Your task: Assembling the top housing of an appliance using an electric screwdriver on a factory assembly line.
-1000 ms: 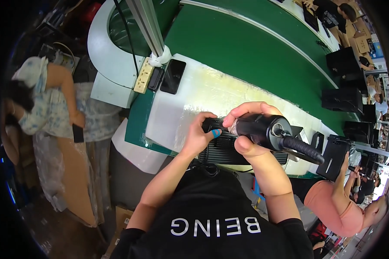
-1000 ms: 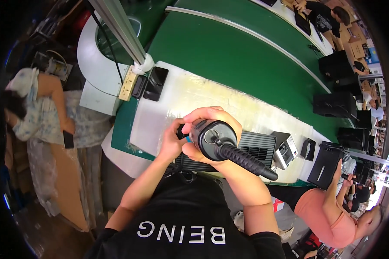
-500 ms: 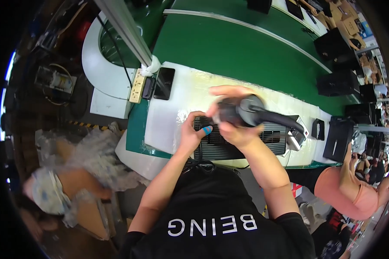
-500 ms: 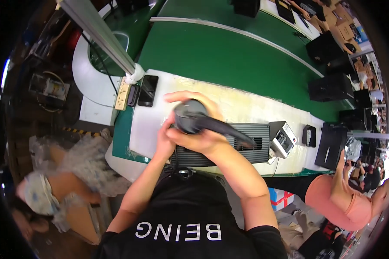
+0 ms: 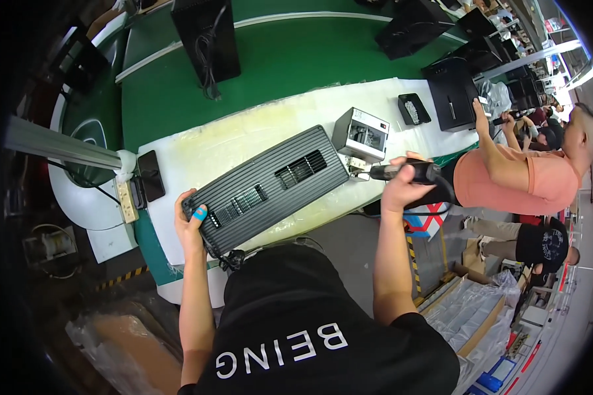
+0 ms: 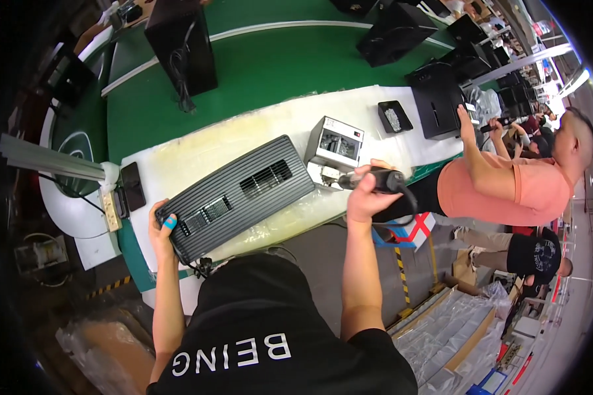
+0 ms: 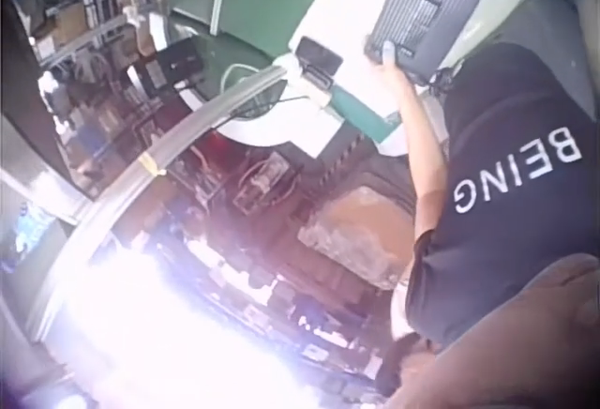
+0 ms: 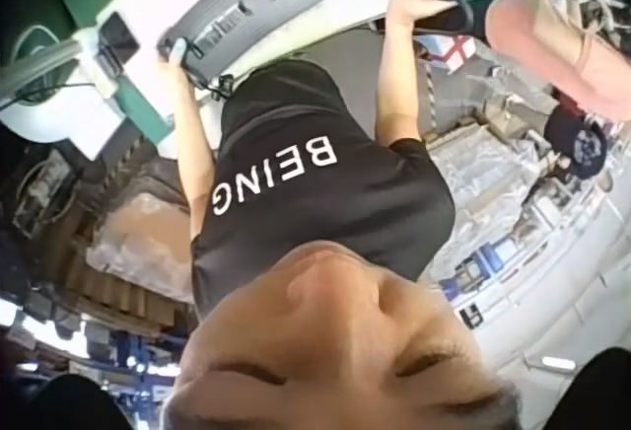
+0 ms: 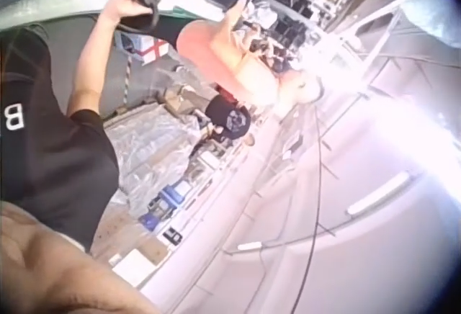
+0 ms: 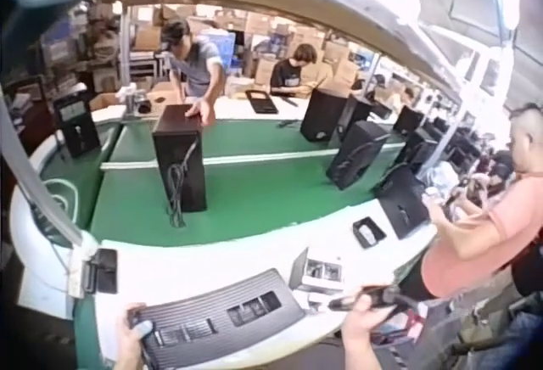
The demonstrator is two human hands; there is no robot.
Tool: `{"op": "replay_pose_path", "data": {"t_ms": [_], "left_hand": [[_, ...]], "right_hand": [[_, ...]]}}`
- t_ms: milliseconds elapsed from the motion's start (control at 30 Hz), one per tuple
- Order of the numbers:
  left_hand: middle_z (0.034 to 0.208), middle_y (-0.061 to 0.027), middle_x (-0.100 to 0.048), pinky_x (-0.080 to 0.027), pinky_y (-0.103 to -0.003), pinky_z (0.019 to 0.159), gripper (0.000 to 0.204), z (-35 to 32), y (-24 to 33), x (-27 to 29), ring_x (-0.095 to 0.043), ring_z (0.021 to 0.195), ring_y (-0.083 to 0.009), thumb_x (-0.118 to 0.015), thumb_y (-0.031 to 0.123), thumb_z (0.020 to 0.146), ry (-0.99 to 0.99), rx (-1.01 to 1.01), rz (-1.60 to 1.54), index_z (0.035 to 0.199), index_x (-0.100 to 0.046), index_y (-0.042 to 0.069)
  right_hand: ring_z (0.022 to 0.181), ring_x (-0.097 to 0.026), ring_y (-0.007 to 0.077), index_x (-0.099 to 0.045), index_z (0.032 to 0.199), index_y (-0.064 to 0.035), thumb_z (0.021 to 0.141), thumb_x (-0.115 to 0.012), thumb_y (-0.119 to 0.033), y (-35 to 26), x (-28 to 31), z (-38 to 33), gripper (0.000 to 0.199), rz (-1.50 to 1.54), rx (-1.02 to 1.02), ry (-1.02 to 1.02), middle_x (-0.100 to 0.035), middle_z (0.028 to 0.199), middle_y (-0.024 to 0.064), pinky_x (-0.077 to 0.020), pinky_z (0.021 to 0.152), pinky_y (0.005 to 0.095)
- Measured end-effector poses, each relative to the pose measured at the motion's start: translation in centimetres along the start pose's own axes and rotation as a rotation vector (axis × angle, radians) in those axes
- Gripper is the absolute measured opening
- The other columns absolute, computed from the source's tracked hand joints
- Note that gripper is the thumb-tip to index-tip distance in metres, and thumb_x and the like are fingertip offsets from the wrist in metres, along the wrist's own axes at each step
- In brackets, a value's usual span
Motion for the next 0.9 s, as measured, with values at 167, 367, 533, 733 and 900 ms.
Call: {"op": "replay_pose_path", "data": {"t_ms": [167,367,533,733,900], "left_hand": [[0.118,-0.0100,-0.056,-0.039,-0.032,0.098,0.049,-0.5,0.6,-0.8,-0.053,0.109,-0.0206,-0.070,0.009,0.075,0.017,-0.021,-0.006,0.120,-0.052,0.002],[0.112,-0.0089,-0.057,-0.040,-0.030,0.095,0.047,-0.4,0.9,-0.4,-0.054,0.105,-0.0193,-0.070,0.010,0.076,0.040,-0.036,-0.006,0.119,-0.052,0.002],[0.103,-0.0058,-0.058,-0.043,-0.029,0.089,0.045,-0.9,-0.1,0.1,-0.054,0.097,-0.0167,-0.070,0.005,0.073,0.056,-0.024,0.042,0.115,-0.054,0.005],[0.100,-0.0042,-0.059,-0.046,-0.026,0.082,0.044,-0.6,-0.6,-0.5,-0.055,0.092,-0.0128,-0.073,0.002,0.073,0.014,-0.011,-0.111,0.114,-0.055,0.004],[0.094,-0.0028,-0.061,-0.045,-0.024,0.078,0.044,-0.8,-0.5,0.0,-0.056,0.086,-0.0098,-0.075,0.000,0.074,0.038,-0.015,-0.149,0.112,-0.055,0.004]], "right_hand": [[0.071,-0.060,0.0183,-0.030,0.116,0.0000,0.090,-0.061,-0.018,3.2,-0.3,-2.0,0.044,-0.032,-0.112,-0.238,-0.056,0.101,0.0161,-0.0513,0.075,0.0341],[0.063,-0.059,0.0168,-0.032,0.118,0.0009,0.088,-0.056,-0.009,1.0,-0.4,-3.3,0.040,0.045,-0.316,-0.246,-0.059,0.096,0.0139,-0.0515,0.061,0.0299],[0.053,-0.058,0.0226,-0.037,0.128,-0.0004,0.086,-0.065,-0.044,-10.1,-4.5,0.8,0.067,0.430,-0.312,-0.507,-0.060,0.096,0.0209,-0.0514,0.047,0.0327],[0.057,-0.060,0.0243,-0.030,0.137,-0.0102,0.089,-0.053,-0.056,-19.2,-17.5,-1.6,0.070,0.740,-0.101,-0.673,-0.054,0.099,0.0167,-0.0550,0.049,0.0357],[0.057,-0.062,0.0257,-0.033,0.135,-0.0151,0.085,-0.063,-0.050,-20.0,-25.9,-6.3,0.068,0.879,-0.274,-0.921,-0.060,0.094,0.0184,-0.0553,0.049,0.0352]]}}
Point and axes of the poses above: each hand's wrist, its own z-axis towards the middle knuckle, its own x-axis out of the back of the hand, y = z × x, the point moved 4 cm from there along z, towards the middle knuckle
